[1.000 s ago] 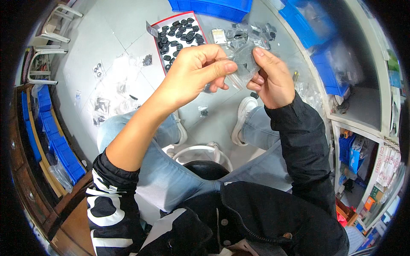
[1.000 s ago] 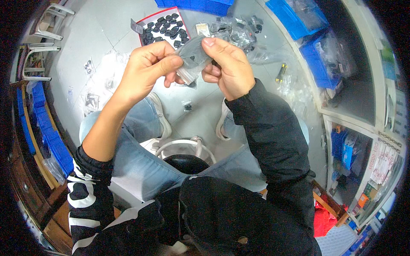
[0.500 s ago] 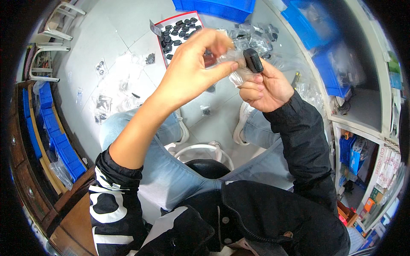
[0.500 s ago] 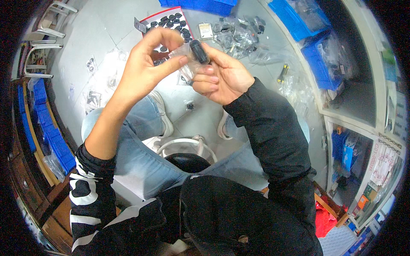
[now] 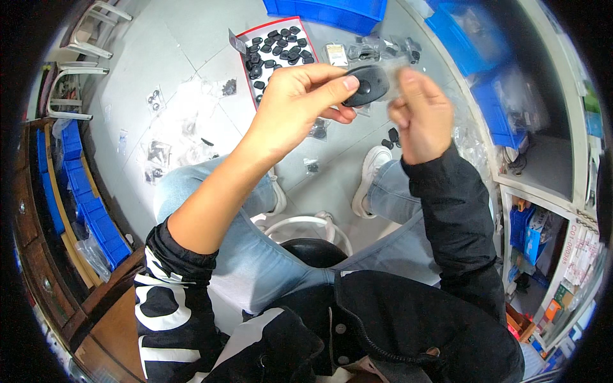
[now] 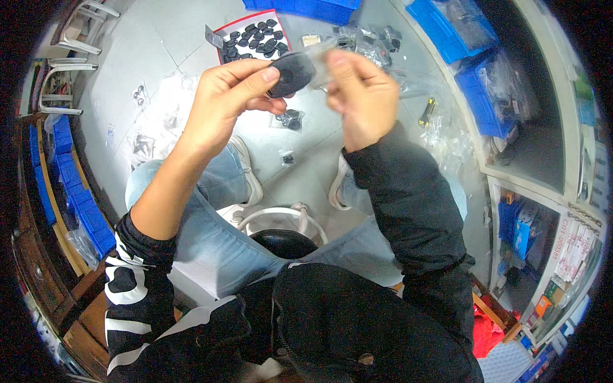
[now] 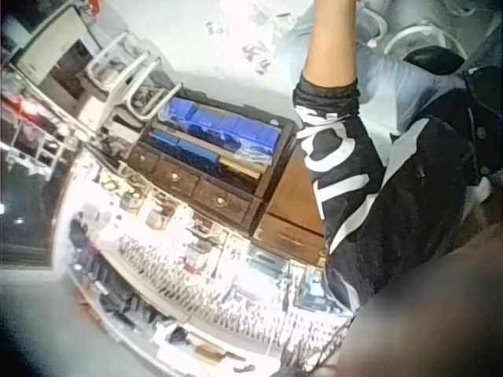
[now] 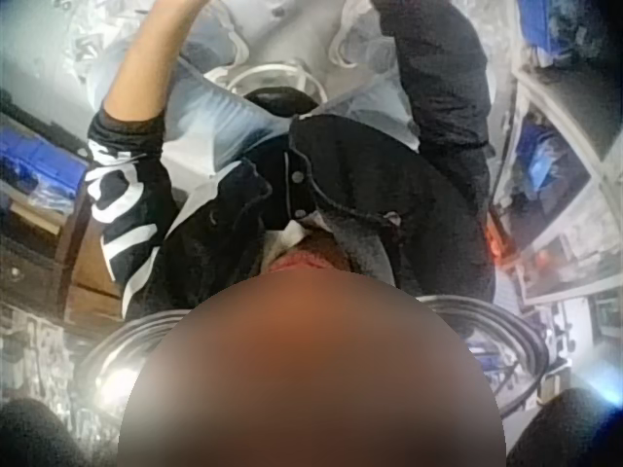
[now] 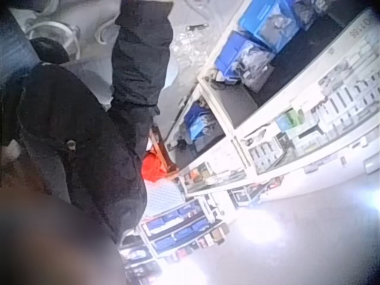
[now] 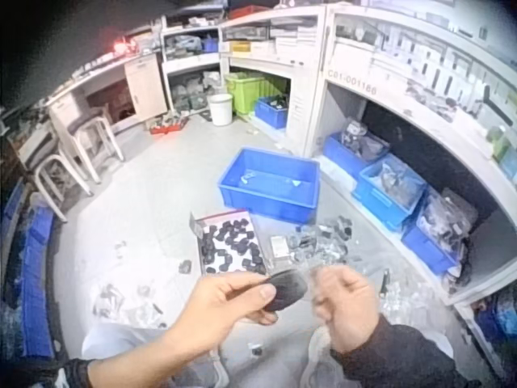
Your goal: The person sits on a stool and repeatedly unpacks small black key fobs from plastic bags, inserts small components into them, and places the assembled units into a red tray. The person handles each fob one at a time and occasionally picks up additional parts from the floor.
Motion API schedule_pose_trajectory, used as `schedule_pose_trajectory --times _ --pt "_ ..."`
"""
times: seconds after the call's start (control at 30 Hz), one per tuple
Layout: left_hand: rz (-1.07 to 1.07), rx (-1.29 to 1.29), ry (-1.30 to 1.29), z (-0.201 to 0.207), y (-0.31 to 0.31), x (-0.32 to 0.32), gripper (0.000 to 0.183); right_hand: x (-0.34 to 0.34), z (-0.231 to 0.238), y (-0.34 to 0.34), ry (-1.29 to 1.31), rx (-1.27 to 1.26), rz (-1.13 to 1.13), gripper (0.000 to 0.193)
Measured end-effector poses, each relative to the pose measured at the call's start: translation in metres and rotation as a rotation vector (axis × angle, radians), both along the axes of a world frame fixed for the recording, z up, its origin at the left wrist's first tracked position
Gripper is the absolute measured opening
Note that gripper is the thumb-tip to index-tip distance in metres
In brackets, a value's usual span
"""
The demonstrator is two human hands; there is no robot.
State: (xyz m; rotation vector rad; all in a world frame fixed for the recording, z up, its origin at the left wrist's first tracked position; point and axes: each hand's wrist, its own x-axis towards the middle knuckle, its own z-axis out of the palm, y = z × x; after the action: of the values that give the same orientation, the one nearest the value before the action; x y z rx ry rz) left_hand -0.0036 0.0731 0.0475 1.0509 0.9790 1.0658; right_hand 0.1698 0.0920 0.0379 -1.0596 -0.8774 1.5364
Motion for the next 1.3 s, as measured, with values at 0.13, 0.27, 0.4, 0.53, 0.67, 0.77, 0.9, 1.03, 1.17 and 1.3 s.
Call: schedule_pose_trajectory --times 0.13,0.27,0.4,0.53,0.67,0.77,0.9,1.03,1.17,1.3 --pt "-0.024 -0.012 -0.109 0.0 0.0 -0.002 0.027 0.05 0.017 0.039 0.204 0.033 -0.132 0.015" --pt "-0.029 -0.025 -0.201 0.002 0.001 -0.003 0.029 0.091 0.025 0.053 0.385 0.027 -0.114 0.018" --pt "-0.065 -0.03 -0.39 0.003 0.0 0.0 0.034 0.095 0.022 0.05 0.412 0.021 -0.075 0.018" --pt "-0.274 -0.295 -1.005 0.004 0.005 -0.003 0.038 0.087 0.02 0.048 0.381 0.01 -0.066 0.016" --pt "-0.35 -0.433 -1.068 0.001 0.003 -0.006 0.069 0.086 0.021 0.048 0.328 0.008 -0.071 0.014" --pt "-0.384 -0.451 -1.046 -0.002 0.004 -0.005 0.072 0.086 0.02 0.048 0.342 0.005 -0.044 0.013" --pt "-0.327 -0.503 -1.122 -0.001 0.001 0.0 0.065 0.086 0.02 0.047 0.37 -0.018 -0.008 0.013" --pt "-0.332 -0.471 -1.063 0.0 0.001 -0.001 0.062 0.082 0.02 0.048 0.33 0.005 -0.044 0.015" --pt "-0.321 -0.445 -1.047 0.001 0.0 -0.004 0.054 0.098 0.032 0.054 0.344 0.065 -0.056 0.019" --pt "-0.324 -0.433 -0.938 0.0 0.003 -0.002 0.033 0.181 0.051 0.038 0.097 0.313 -0.382 0.031"
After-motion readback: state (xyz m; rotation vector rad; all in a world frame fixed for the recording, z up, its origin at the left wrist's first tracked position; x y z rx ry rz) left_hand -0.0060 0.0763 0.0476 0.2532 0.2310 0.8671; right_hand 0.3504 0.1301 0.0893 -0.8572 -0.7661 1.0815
